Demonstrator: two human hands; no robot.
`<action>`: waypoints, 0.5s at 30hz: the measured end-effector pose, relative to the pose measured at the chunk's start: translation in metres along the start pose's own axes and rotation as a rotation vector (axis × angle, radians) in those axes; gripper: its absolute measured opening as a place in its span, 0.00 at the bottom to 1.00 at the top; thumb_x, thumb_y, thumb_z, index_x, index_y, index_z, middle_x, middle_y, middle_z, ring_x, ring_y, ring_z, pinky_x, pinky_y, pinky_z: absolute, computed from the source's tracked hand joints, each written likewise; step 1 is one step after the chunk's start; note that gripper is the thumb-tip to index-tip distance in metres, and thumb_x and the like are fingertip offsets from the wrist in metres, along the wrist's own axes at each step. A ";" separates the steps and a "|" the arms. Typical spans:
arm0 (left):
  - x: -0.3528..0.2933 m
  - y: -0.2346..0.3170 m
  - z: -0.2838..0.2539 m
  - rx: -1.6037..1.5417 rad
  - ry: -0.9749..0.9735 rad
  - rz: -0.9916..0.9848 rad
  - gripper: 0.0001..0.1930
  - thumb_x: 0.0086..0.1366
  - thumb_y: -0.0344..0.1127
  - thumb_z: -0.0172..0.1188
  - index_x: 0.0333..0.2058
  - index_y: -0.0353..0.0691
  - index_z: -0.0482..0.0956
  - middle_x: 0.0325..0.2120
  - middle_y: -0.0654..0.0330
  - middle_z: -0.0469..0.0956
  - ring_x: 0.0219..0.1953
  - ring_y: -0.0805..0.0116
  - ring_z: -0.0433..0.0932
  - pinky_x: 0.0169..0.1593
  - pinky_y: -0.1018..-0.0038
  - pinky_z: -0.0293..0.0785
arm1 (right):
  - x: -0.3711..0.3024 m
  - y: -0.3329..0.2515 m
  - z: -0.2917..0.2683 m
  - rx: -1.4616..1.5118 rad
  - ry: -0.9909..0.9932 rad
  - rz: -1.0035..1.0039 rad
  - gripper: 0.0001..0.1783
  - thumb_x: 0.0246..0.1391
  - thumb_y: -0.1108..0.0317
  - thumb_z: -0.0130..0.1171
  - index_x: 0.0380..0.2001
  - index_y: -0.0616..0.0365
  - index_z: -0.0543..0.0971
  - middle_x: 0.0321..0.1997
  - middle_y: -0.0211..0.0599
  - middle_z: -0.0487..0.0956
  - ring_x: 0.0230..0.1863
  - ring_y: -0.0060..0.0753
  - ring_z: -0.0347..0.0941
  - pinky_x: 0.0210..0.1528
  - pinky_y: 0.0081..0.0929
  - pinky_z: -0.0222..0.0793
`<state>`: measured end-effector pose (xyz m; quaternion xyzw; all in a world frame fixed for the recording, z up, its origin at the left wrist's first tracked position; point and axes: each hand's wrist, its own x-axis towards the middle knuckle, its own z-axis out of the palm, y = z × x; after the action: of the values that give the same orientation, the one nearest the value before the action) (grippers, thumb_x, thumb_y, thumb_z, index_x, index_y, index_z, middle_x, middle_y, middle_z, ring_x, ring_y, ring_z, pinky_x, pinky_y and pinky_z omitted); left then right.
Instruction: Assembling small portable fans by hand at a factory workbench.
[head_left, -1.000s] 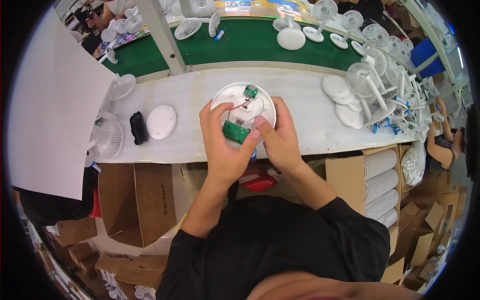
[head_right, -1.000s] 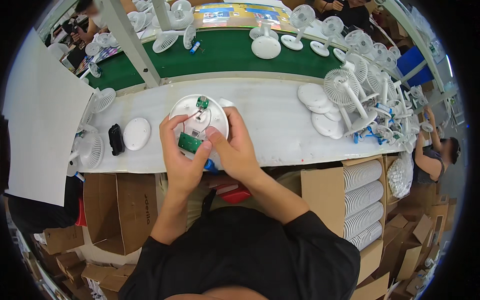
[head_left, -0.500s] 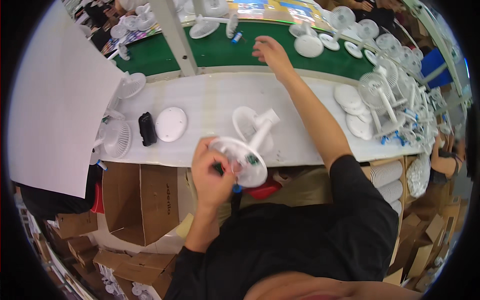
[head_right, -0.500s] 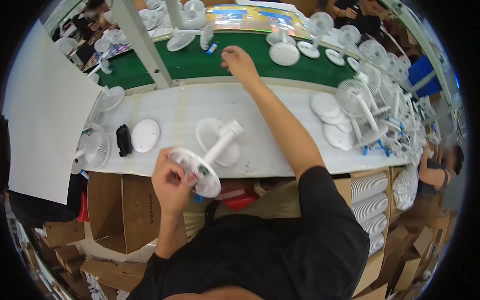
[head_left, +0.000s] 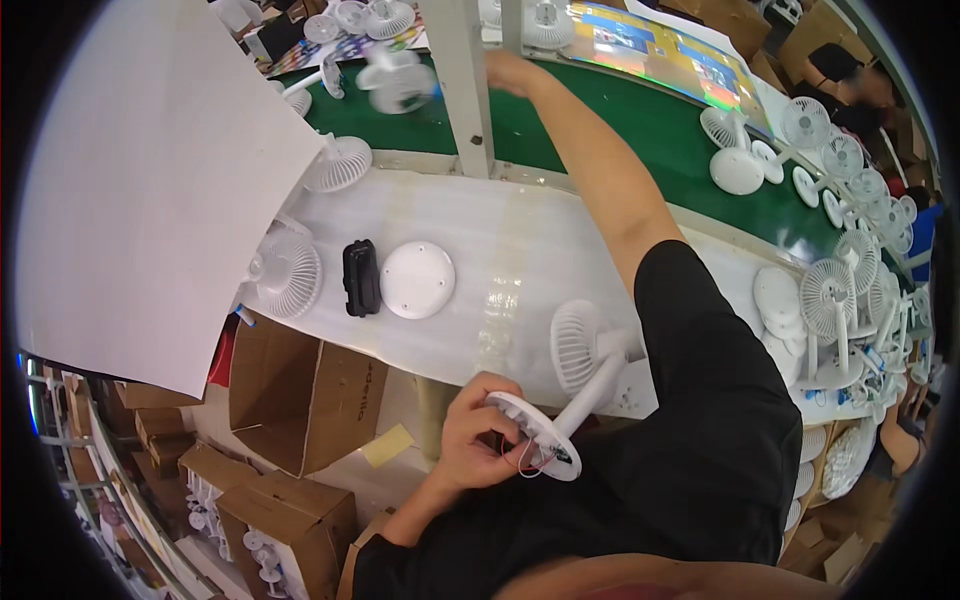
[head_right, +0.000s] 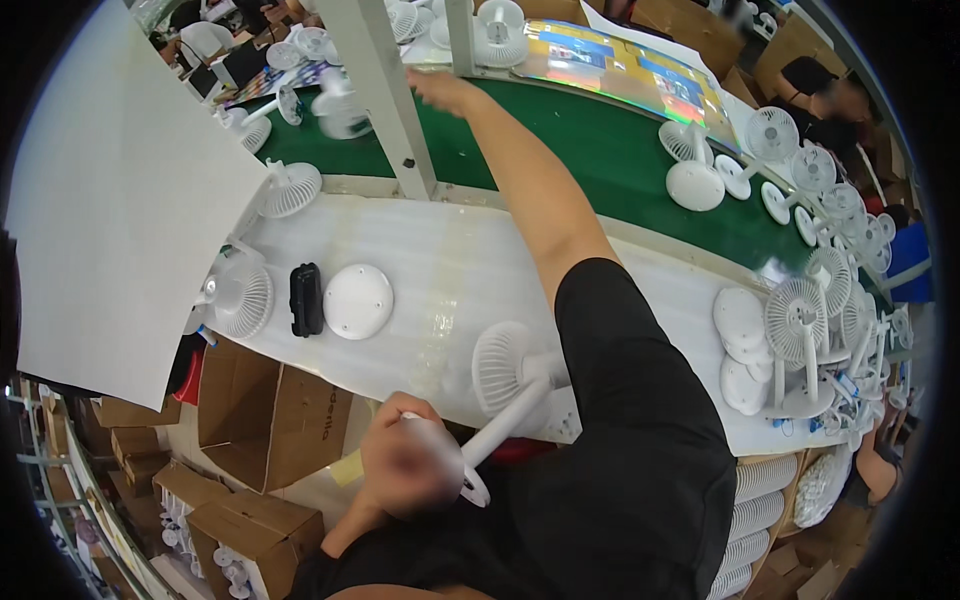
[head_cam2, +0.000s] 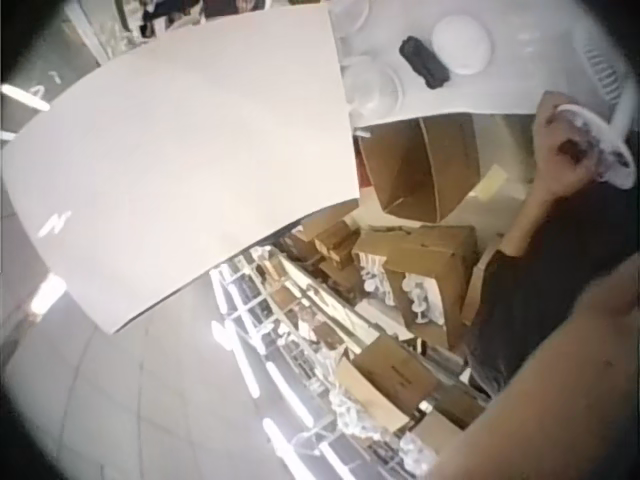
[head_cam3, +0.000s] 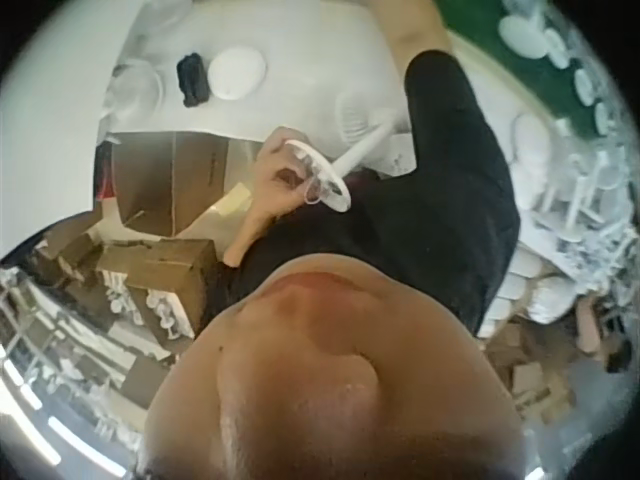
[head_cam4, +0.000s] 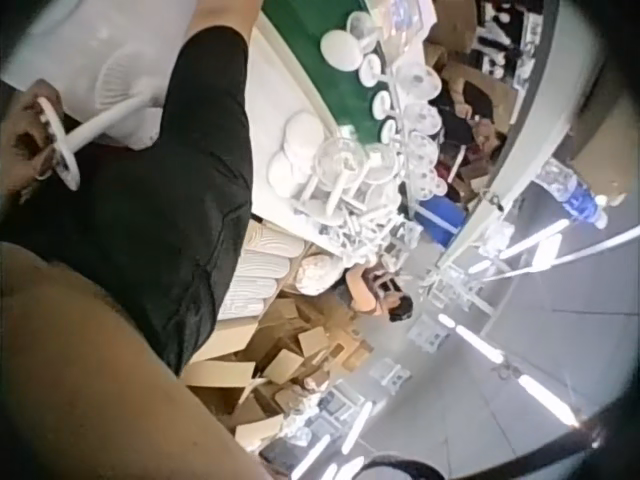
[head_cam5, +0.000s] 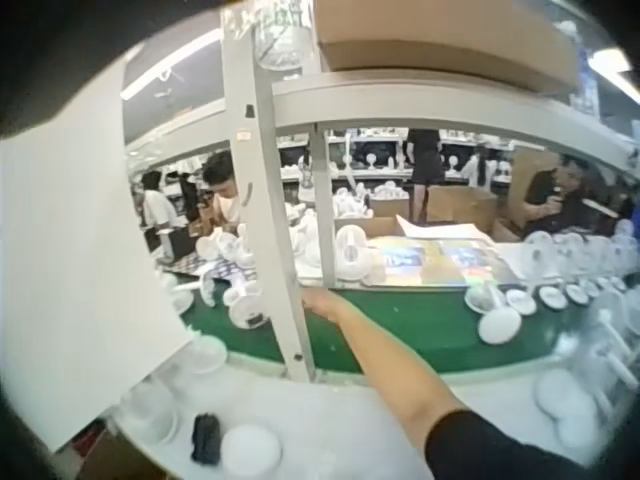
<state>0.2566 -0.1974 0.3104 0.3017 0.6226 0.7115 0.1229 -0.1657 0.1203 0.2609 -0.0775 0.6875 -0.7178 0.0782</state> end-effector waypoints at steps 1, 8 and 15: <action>0.006 0.002 0.001 0.025 -0.004 0.007 0.10 0.41 0.26 0.70 0.21 0.42 0.76 0.40 0.53 0.72 0.35 0.64 0.72 0.37 0.74 0.70 | -0.010 -0.011 -0.006 -0.016 0.086 -0.005 0.25 0.62 0.49 0.50 0.49 0.60 0.77 0.48 0.42 0.78 0.44 0.34 0.73 0.44 0.31 0.69; 0.032 0.029 0.022 0.330 0.042 0.174 0.05 0.42 0.29 0.65 0.21 0.41 0.78 0.43 0.51 0.72 0.44 0.55 0.70 0.46 0.68 0.67 | -0.273 -0.138 0.039 -0.185 0.328 0.032 0.16 0.61 0.68 0.52 0.48 0.66 0.77 0.44 0.43 0.80 0.44 0.32 0.77 0.50 0.24 0.72; 0.052 0.034 0.073 0.144 0.034 0.224 0.06 0.52 0.25 0.55 0.30 0.38 0.74 0.48 0.46 0.70 0.51 0.53 0.68 0.52 0.70 0.63 | -0.492 -0.136 0.173 -0.354 0.644 -0.344 0.13 0.53 0.72 0.58 0.43 0.61 0.81 0.47 0.40 0.76 0.46 0.35 0.72 0.50 0.26 0.68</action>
<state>0.2648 -0.1162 0.3606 0.3653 0.6363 0.6794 0.0101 0.3519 0.0649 0.4023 0.0252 0.7670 -0.5785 -0.2767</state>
